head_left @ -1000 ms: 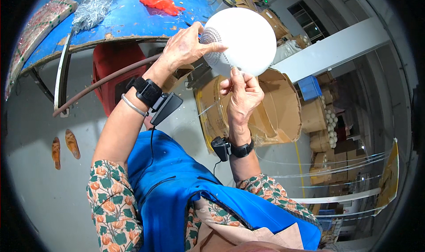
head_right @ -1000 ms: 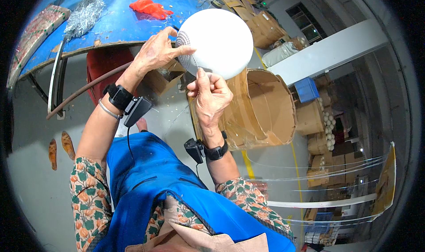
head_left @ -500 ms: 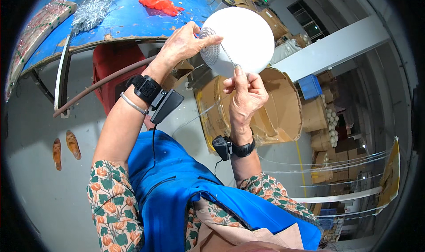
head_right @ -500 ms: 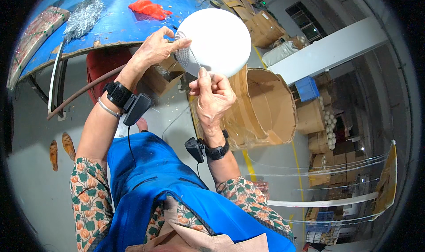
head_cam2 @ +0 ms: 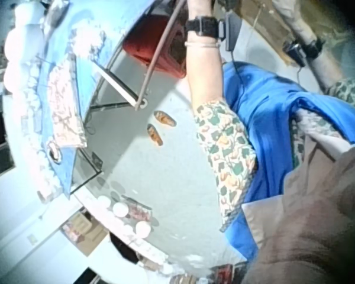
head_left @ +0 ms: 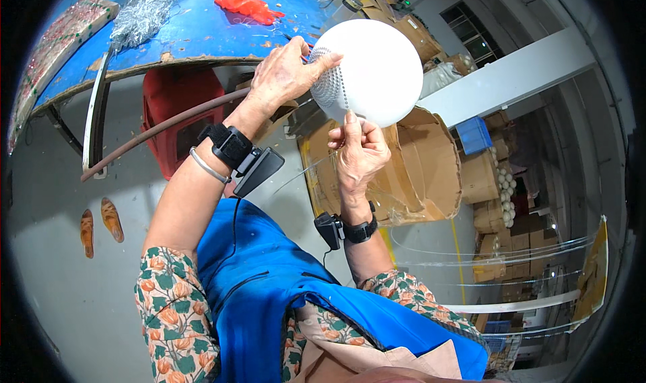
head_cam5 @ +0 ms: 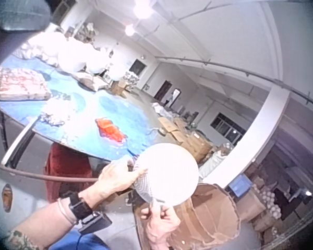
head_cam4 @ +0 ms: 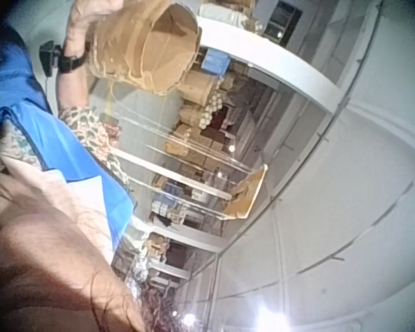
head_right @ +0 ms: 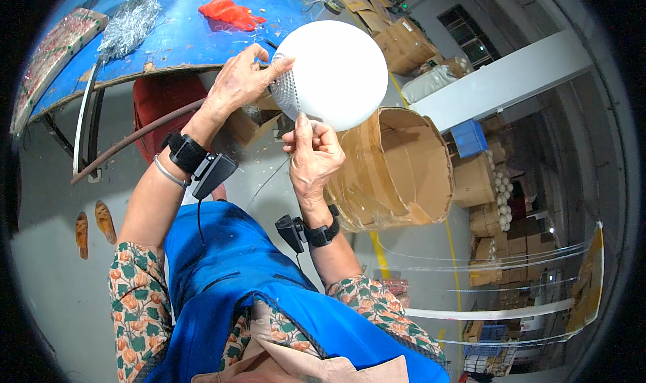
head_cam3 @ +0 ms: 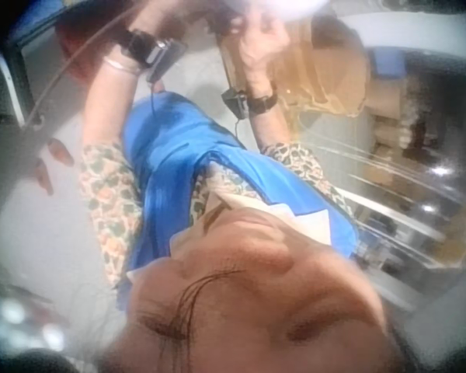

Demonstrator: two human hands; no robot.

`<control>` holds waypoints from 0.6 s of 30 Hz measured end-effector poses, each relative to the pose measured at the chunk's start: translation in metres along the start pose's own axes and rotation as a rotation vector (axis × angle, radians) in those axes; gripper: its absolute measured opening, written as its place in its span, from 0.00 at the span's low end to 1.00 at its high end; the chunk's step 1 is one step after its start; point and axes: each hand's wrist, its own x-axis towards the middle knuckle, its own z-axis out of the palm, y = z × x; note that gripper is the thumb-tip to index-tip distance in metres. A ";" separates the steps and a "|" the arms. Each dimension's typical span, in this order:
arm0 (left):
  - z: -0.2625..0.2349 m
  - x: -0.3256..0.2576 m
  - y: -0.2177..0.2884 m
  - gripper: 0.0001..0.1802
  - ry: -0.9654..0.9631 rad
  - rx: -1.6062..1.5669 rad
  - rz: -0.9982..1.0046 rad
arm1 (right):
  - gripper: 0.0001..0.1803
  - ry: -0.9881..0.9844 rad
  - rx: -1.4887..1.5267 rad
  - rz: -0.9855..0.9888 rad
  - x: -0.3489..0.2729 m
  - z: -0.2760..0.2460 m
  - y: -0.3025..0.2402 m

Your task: Wrapping a string or thin wire guide around a white foam sphere for processing.

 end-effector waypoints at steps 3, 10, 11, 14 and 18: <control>0.002 -0.002 0.000 0.37 0.049 0.005 0.017 | 0.11 0.000 -0.005 0.006 0.000 0.000 0.000; 0.002 0.000 0.000 0.36 0.019 0.022 0.055 | 0.12 0.007 0.014 0.026 0.002 -0.001 0.004; 0.003 0.000 -0.001 0.36 0.007 0.026 0.072 | 0.12 0.007 0.015 0.025 0.002 -0.001 0.006; -0.001 0.000 -0.001 0.36 -0.069 -0.003 0.068 | 0.11 0.019 0.031 0.056 0.001 0.001 0.008; -0.009 0.002 -0.003 0.40 -0.228 -0.214 -0.041 | 0.11 0.018 0.021 0.057 0.000 0.003 0.007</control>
